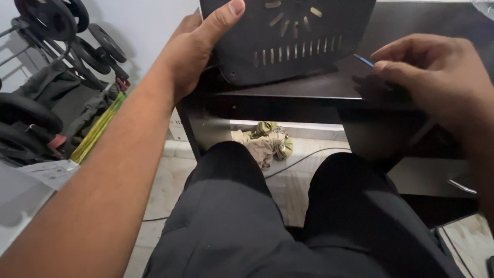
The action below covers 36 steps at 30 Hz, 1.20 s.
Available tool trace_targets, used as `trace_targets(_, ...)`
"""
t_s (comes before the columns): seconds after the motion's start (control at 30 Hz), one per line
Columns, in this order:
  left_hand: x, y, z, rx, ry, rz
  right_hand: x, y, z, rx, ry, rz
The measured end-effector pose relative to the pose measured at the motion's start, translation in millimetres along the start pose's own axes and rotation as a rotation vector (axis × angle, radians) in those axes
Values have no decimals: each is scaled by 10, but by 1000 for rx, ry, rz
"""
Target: The person uses a small screwdriver to remove screws from the black cover of a white electronic device, then separates the cover from the main body and removes a metal bracket from the interior.
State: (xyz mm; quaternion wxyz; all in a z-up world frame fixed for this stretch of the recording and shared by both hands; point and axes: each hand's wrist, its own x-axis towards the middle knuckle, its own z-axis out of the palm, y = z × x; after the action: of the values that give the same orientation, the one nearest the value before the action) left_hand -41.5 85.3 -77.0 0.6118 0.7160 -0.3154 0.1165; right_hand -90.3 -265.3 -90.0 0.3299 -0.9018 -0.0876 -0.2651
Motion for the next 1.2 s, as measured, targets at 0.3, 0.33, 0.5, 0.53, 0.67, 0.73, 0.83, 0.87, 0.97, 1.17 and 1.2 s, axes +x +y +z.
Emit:
trace_targets(0.3, 2, 32, 42, 37, 37, -7, 11, 108, -93, 486, 139, 103)
trace_targets(0.33, 3, 26, 40, 44, 46, -7, 25, 108, -85, 564, 165, 105)
trace_targets(0.5, -4, -1, 13, 11, -5, 50, 52, 66, -23, 345, 157, 128)
trace_targets(0.53, -5, -5, 15, 24, -2, 51, 46, 60, 4, 215, 113, 143)
trace_targets(0.67, 8, -12, 23, 16, -19, 73, 43, 26, 45, -285, 9, -62)
trace_targets(0.73, 7, -19, 16, 94, 12, 58, 48, 6, 58, -289, 20, -52)
trace_targets(0.83, 4, -29, 8, 92, 6, 43, 33, -5, 51, -268, 29, -4)
trace_targets(0.87, 3, -32, 6, 93, 6, 46, 26, -10, 47, -257, 30, 16)
trace_targets(0.97, 6, -34, 9, 99, 7, 61, 14, -43, 29, -207, 35, 127)
trace_targets(1.17, -17, -13, 14, 119, 25, 41, -13, -158, 39, -173, 44, 148)
trace_targets(1.2, -20, -12, 9, 100, 13, 51, -15, -170, 47, -171, 49, 160)
